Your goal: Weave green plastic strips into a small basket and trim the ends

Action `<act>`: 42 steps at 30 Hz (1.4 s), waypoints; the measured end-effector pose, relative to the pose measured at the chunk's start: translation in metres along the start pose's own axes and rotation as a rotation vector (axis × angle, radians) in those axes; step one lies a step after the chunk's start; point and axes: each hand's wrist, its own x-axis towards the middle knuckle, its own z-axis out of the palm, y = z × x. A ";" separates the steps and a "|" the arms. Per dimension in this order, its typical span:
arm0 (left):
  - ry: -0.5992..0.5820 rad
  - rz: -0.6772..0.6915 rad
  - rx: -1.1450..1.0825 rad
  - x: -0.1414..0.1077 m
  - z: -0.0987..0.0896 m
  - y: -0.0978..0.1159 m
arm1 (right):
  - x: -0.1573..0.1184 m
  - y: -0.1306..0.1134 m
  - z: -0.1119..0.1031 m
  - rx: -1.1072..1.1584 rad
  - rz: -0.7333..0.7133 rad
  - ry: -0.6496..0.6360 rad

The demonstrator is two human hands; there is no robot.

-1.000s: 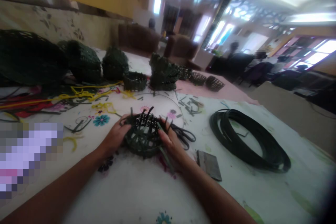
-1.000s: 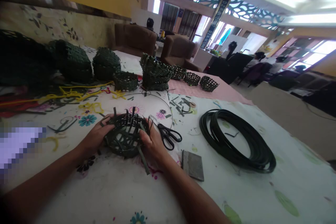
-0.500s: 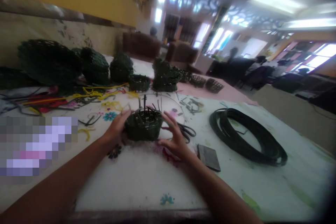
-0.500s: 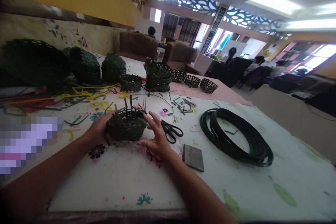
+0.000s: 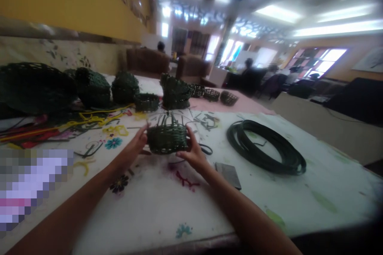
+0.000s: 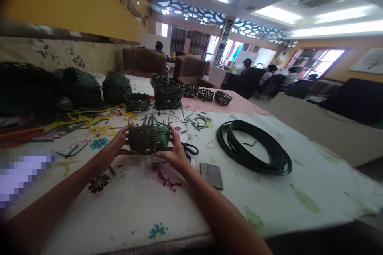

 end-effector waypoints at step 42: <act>0.355 0.188 0.508 -0.013 0.038 -0.012 | -0.017 -0.016 0.027 -0.158 -0.010 0.118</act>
